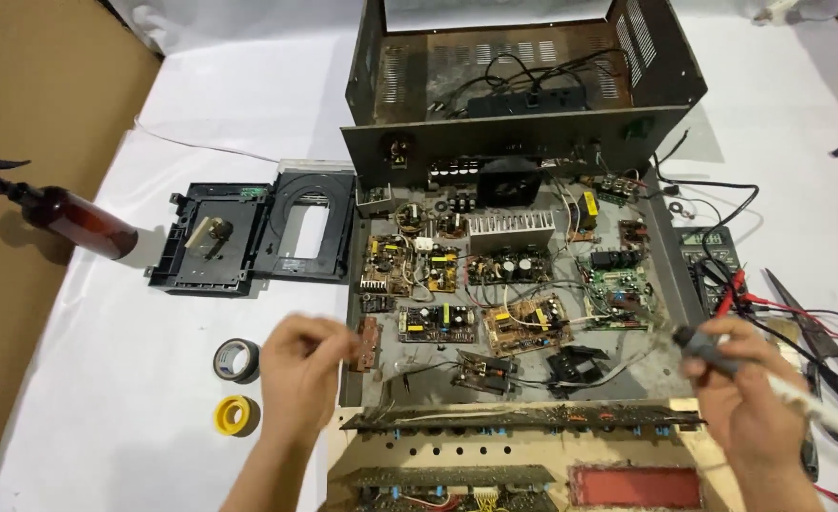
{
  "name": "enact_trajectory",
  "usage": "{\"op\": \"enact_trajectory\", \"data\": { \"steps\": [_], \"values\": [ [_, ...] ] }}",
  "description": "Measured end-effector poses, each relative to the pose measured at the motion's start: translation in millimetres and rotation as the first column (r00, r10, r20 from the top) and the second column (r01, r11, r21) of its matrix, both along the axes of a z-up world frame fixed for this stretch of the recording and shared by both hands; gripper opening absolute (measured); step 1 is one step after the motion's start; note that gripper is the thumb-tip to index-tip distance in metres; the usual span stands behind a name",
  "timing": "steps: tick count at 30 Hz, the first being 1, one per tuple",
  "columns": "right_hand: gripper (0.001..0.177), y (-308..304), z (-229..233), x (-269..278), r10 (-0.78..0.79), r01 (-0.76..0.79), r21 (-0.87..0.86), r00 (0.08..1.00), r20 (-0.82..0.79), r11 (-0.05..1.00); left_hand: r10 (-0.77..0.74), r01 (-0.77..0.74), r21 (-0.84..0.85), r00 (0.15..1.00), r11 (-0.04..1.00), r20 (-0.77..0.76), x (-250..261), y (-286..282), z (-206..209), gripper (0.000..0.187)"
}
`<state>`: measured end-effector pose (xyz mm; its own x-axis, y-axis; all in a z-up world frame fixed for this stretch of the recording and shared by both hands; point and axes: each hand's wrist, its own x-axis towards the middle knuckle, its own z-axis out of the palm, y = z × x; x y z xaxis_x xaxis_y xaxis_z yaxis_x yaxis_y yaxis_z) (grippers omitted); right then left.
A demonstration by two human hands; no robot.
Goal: Repairing an electronic device by testing components with a multimeter and soldering connections on a circuit board.
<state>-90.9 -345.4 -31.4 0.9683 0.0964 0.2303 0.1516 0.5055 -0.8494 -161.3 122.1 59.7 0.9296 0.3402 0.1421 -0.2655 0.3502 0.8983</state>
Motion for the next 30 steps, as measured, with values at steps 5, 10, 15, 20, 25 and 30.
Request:
{"op": "enact_trajectory", "data": {
  "steps": [5, 10, 15, 20, 25, 30],
  "values": [
    [0.015, 48.1, 64.0, 36.3, -0.250, 0.228, -0.433, 0.968, 0.006, 0.872, -0.011, 0.293, 0.543, 0.886, 0.787, -0.463, 85.6, -58.6, 48.6, 0.015],
    [0.012, 69.0, 60.0, 54.2, -0.285, 0.288, -0.634, 0.952, 0.110, 0.718, -0.155, 0.524, 0.586, 0.812, 0.618, -0.563, 135.6, -116.2, 1.9, 0.017],
    [0.009, 68.6, 45.0, 65.0, -0.272, 0.332, -0.664, 0.942, 0.197, 0.670, -0.102, 0.520, 0.673, 0.824, 0.526, -0.557, 144.4, -129.0, -12.0, 0.016],
    [0.009, 76.1, 43.5, 71.4, -0.259, 0.345, -0.735, 0.937, 0.234, 0.583, -0.069, 0.533, 0.631, 0.792, 0.564, -0.607, 140.9, -129.7, -9.1, 0.020],
    [0.008, 72.0, 28.2, 72.8, -0.242, 0.320, -0.667, 0.947, 0.211, 0.672, -0.188, 0.442, 0.697, 0.891, 0.565, -0.413, 136.4, -116.7, -34.2, 0.003],
    [0.005, 72.2, 21.0, 74.3, -0.224, 0.339, -0.640, 0.940, 0.257, 0.690, -0.194, 0.447, 0.721, 0.891, 0.529, -0.411, 138.2, -123.2, -36.6, 0.003]
  ]
}}
